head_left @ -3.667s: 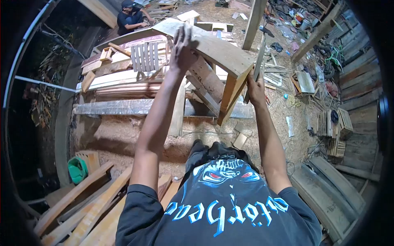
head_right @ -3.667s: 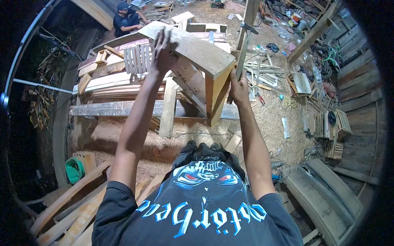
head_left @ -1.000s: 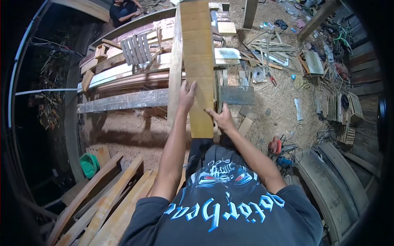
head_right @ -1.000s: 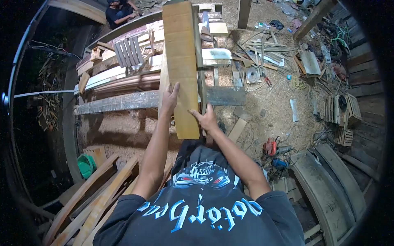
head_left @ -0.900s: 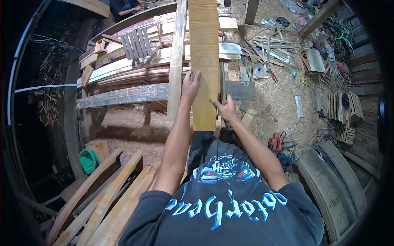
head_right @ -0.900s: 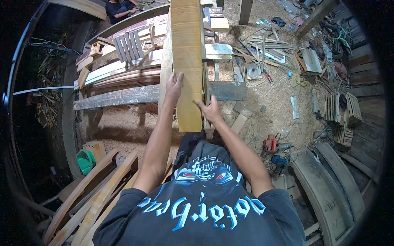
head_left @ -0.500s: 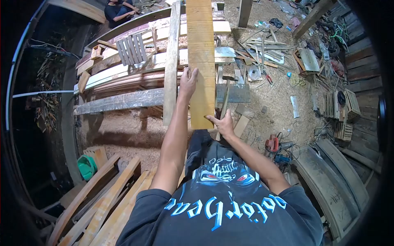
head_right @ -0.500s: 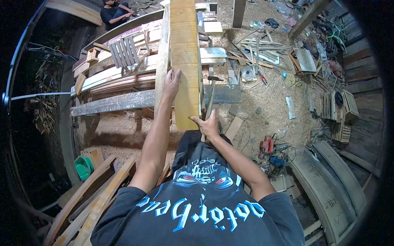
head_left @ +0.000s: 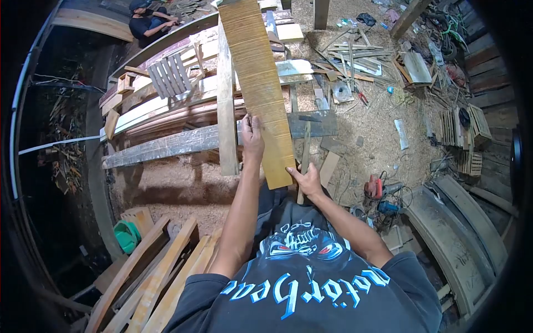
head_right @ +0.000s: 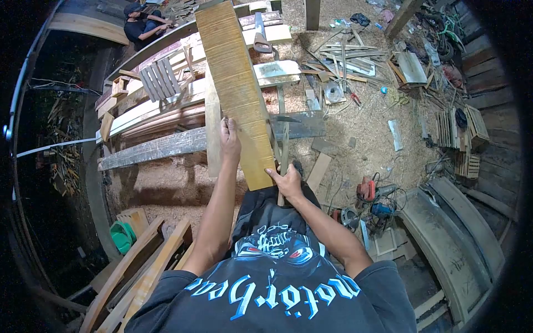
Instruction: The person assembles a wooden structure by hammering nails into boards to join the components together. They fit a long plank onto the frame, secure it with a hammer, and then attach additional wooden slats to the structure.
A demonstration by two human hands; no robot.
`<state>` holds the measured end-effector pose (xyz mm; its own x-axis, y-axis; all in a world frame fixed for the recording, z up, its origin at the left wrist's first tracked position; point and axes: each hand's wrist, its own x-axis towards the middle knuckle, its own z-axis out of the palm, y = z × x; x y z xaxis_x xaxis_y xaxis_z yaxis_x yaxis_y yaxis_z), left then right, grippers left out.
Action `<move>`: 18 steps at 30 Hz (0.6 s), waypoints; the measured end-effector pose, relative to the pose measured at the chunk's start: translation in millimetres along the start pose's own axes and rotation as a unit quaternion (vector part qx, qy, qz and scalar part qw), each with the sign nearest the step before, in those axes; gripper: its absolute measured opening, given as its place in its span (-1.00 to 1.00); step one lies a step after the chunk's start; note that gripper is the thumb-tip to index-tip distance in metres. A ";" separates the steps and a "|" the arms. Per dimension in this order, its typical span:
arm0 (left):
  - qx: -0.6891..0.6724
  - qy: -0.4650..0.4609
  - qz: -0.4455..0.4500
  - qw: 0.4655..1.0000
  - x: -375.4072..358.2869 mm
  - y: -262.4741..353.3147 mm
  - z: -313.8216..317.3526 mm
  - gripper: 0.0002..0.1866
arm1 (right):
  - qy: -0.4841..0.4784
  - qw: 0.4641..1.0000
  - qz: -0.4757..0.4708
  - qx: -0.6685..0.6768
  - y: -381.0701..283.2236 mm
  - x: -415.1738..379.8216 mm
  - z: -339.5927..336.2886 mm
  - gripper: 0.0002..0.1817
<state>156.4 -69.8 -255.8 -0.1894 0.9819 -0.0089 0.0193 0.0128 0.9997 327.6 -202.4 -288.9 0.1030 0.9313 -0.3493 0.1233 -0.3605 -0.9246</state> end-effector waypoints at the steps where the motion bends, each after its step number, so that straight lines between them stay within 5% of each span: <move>1: -0.006 0.007 0.002 1.000 -1.0 -3.5 1.9 -0.55 | 0.000 1.000 -0.005 0.017 4.4 1.2 -1.7 -0.53; 11: -0.008 0.032 0.033 0.999 -32.4 -7.7 5.1 -0.63 | -0.049 0.998 0.040 0.025 35.2 -11.1 -5.6 -0.51; 18: 0.027 0.043 0.031 0.998 -32.5 6.0 10.0 -0.62 | 0.066 0.995 0.013 -0.072 12.4 -16.4 -8.3 -0.45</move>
<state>172.5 -99.7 -249.7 -0.2696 0.9613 0.0567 0.0868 -0.0344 0.9956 335.7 -222.6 -293.3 0.2358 0.9100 -0.3409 0.2590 -0.3970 -0.8805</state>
